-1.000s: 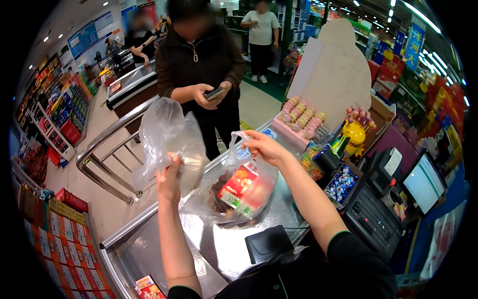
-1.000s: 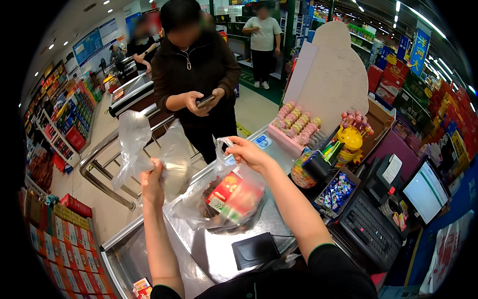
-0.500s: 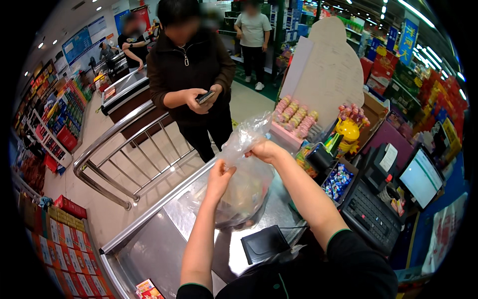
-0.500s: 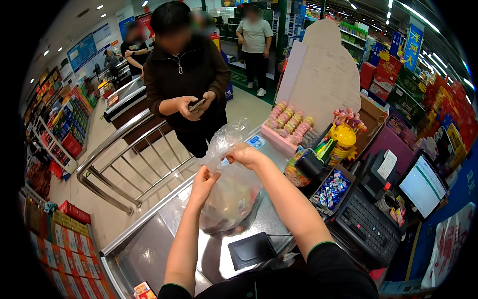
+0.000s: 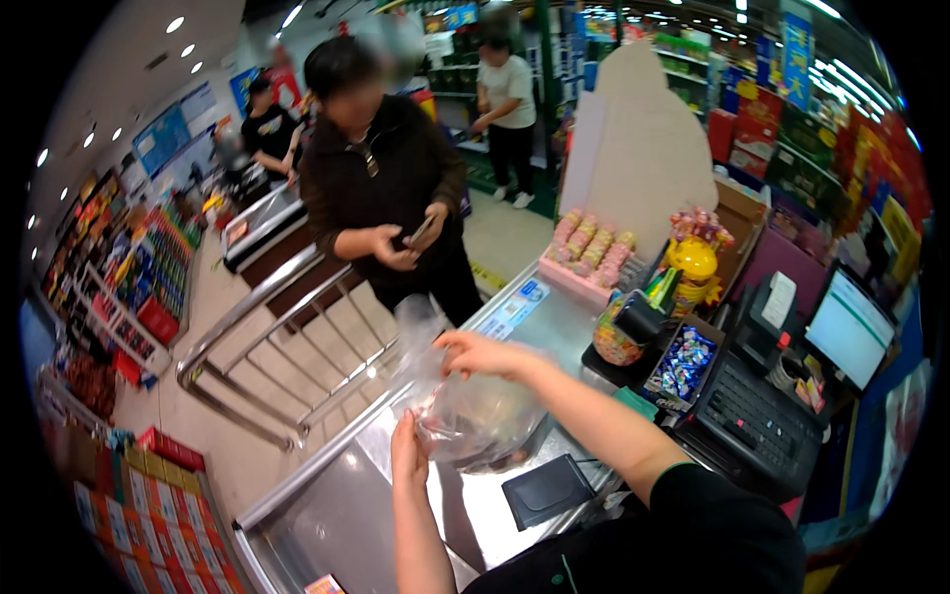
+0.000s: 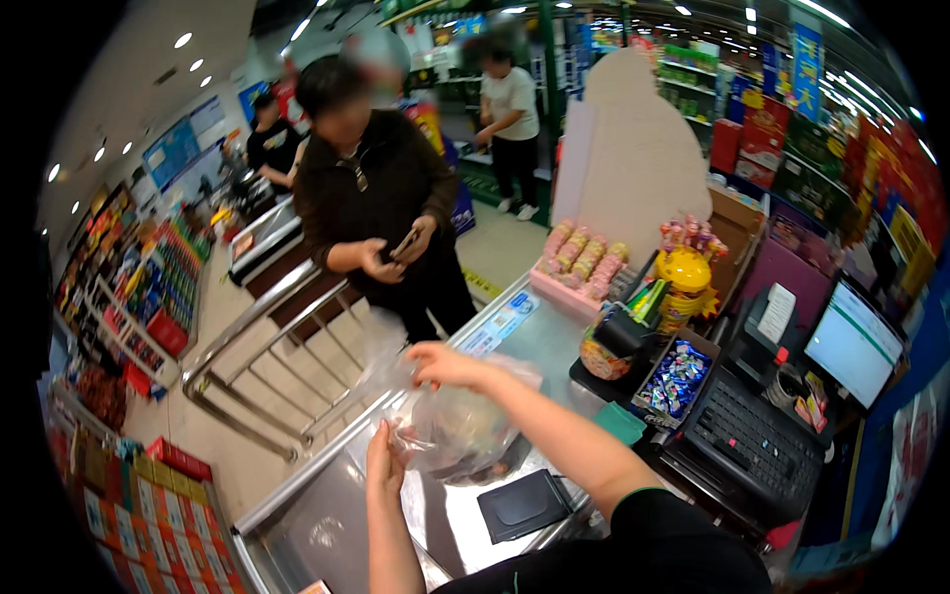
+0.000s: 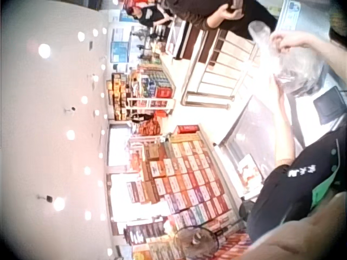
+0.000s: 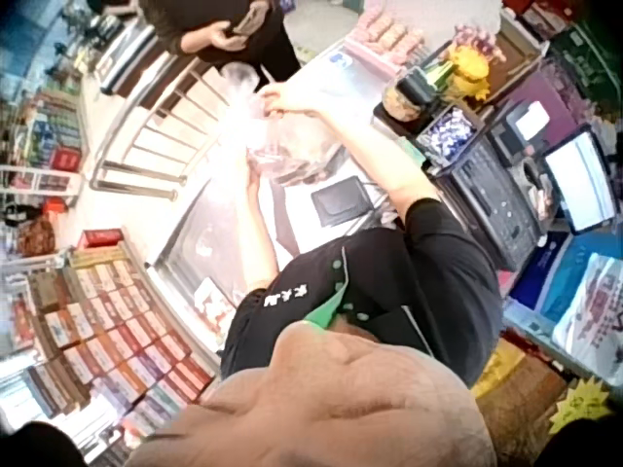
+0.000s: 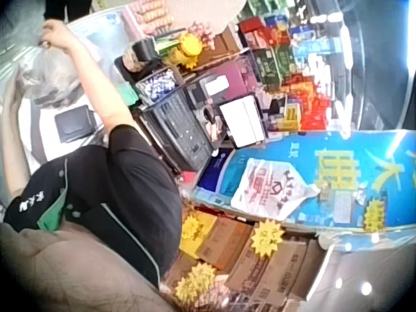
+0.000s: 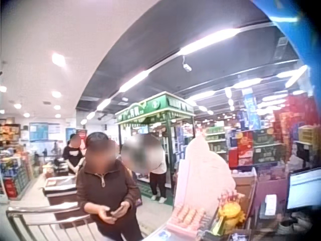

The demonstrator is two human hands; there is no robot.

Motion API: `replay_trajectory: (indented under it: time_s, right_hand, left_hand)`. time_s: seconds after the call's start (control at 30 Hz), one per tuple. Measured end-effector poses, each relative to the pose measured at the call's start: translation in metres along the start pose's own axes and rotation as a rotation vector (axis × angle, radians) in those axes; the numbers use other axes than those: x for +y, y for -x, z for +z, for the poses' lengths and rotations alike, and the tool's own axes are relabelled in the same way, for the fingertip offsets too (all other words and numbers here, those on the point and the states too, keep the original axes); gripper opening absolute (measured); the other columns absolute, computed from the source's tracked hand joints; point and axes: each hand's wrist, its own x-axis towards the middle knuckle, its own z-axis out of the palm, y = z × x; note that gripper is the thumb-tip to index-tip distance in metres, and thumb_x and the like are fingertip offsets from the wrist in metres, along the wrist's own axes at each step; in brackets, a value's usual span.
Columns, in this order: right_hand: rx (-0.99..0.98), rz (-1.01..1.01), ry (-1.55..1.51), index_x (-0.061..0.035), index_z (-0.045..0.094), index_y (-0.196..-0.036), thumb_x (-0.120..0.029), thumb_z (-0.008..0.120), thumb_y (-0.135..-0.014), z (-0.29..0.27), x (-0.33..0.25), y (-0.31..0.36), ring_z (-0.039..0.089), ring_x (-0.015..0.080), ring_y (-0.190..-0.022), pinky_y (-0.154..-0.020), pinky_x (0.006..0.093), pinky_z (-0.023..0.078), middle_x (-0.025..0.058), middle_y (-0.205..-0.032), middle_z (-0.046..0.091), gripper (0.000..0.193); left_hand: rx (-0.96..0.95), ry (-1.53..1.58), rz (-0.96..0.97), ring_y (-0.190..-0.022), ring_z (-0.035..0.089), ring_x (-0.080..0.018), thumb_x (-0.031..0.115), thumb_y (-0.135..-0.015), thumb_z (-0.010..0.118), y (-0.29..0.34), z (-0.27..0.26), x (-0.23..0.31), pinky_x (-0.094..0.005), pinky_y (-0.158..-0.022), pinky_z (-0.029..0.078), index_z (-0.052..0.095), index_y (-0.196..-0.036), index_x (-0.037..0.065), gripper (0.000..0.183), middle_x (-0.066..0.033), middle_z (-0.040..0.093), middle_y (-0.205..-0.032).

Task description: The person wipes the checkout counter with a green cloth, then places a plastic bag of food items and a small box into a larger plastic bag. The person hands the bag to a customer who pays using a mobile device.

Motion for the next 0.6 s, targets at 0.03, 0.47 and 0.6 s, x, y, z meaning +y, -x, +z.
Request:
replay_trajectory:
  time_s: [0.03,0.47,0.6]
  right_hand:
    - [-0.057,0.041,0.147,-0.0077,0.050,-0.121,-0.010,0.054,-0.080,0.015,0.002,-0.009,0.058,0.0100,-0.082,-0.065,0.0261,0.046,0.0045,-0.089,0.066,0.041]
    - [0.099,0.135,1.282,-0.0058,0.069,-0.094,-0.016,0.058,-0.075,0.085,0.042,0.006,0.066,0.0279,-0.087,-0.075,0.0414,0.052,0.0175,-0.093,0.067,0.024]
    - [-0.208,0.141,1.384,-0.0056,0.068,-0.098,-0.017,0.054,-0.079,0.088,0.056,0.001,0.065,0.0274,-0.092,-0.075,0.0402,0.052,0.0166,-0.099,0.066,0.027]
  left_hand:
    - [-0.054,0.196,-0.034,-0.070,0.056,-0.0131,0.037,-0.092,0.052,-0.003,0.000,0.002,-0.0284,-0.062,0.044,0.058,-0.097,0.008,0.030,-0.0036,0.061,-0.082]
    - [-0.387,0.238,0.035,-0.049,0.034,-0.0078,0.025,-0.089,0.054,0.012,0.045,0.091,-0.0232,-0.052,0.032,0.054,-0.110,-0.002,0.034,-0.0042,0.055,-0.076]
    - [-0.333,0.233,0.074,-0.049,0.035,-0.0080,0.025,-0.089,0.054,0.000,0.033,0.106,-0.0229,-0.050,0.031,0.054,-0.107,-0.002,0.033,-0.0061,0.058,-0.078]
